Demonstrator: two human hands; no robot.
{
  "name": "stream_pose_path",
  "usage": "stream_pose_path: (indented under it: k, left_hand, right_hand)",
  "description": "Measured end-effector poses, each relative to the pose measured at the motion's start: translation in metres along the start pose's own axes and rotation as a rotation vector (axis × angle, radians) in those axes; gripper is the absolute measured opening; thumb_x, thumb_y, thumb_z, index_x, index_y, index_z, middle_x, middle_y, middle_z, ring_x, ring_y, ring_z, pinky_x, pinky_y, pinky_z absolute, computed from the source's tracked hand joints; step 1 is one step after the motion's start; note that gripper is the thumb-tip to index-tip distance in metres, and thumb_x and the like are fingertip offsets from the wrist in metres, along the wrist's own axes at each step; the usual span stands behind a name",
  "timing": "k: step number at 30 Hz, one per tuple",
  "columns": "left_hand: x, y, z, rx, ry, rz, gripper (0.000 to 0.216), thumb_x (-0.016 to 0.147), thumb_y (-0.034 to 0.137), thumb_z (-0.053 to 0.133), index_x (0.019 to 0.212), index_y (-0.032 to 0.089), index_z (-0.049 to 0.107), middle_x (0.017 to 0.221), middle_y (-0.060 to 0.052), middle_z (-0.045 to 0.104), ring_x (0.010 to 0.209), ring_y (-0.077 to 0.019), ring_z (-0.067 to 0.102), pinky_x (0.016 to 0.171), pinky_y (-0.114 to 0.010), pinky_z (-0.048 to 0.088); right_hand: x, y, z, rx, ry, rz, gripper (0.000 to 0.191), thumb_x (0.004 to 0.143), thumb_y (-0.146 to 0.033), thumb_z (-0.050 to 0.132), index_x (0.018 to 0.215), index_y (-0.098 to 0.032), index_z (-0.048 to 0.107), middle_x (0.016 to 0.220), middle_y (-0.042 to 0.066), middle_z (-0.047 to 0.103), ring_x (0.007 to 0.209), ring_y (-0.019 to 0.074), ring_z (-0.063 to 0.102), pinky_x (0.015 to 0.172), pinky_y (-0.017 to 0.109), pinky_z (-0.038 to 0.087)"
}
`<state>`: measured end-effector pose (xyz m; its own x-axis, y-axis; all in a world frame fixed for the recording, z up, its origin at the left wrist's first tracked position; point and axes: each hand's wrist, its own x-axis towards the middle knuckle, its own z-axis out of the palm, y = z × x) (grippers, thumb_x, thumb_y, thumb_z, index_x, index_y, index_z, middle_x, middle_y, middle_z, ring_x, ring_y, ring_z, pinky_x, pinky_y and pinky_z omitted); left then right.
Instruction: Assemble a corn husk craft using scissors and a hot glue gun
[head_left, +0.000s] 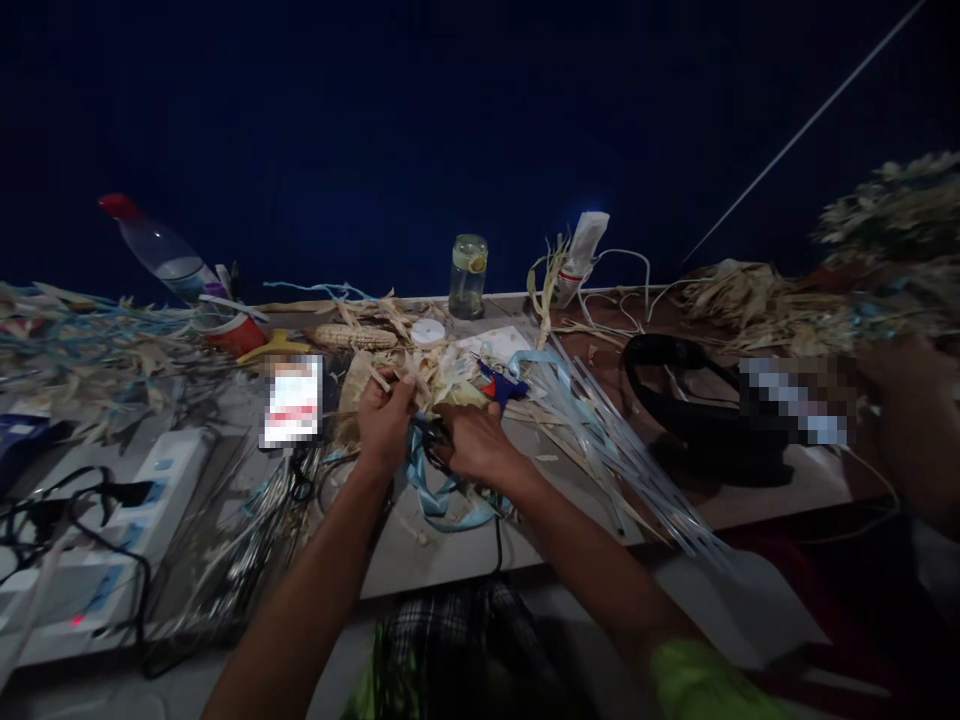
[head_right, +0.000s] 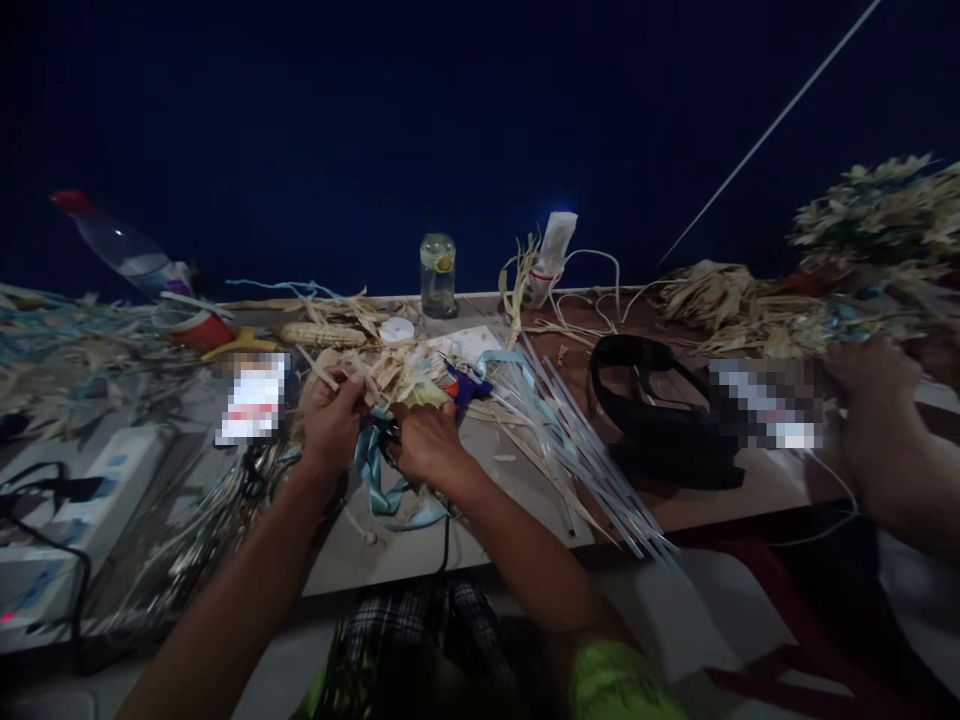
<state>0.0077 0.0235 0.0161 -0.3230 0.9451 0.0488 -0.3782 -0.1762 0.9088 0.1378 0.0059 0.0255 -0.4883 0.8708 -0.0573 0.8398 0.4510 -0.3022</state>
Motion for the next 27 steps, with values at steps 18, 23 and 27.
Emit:
stream_pose_path:
  k: [18,23,27]
  left_hand:
    - [-0.001,0.0,-0.002,0.091,-0.053,-0.011,0.02,0.071,0.032,0.063,0.076,0.017,0.051,0.058,0.004,0.053,0.042,-0.0034,0.039,0.04,-0.015,0.029]
    - [0.002,-0.003,-0.005,0.081,-0.012,-0.022,0.021,0.069,0.032,0.064,0.076,0.017,0.052,0.059,0.004,0.052,0.046,-0.0045,0.044,0.044,-0.016,0.033]
    - [0.004,-0.004,-0.007,0.141,-0.019,-0.029,0.021,0.067,0.033,0.065,0.073,0.016,0.053,0.057,0.005,0.049,0.044,-0.0034,0.038,0.042,-0.016,0.03]
  right_hand:
    - [0.011,0.033,-0.003,0.669,0.099,0.12,0.042,0.076,-0.028,0.055,0.117,-0.019,0.053,0.112,0.007,0.062,0.104,0.0201,0.056,0.091,0.036,0.038]
    - [0.009,0.048,-0.015,1.252,0.037,0.055,0.041,0.071,-0.026,0.06,0.111,-0.016,0.058,0.107,0.006,0.062,0.094,0.015,0.057,0.083,0.028,0.045]
    - [0.007,0.048,-0.024,1.457,0.075,0.051,0.041,0.065,-0.03,0.066,0.104,-0.019,0.061,0.106,0.005,0.059,0.086,0.012,0.056,0.077,0.024,0.045]
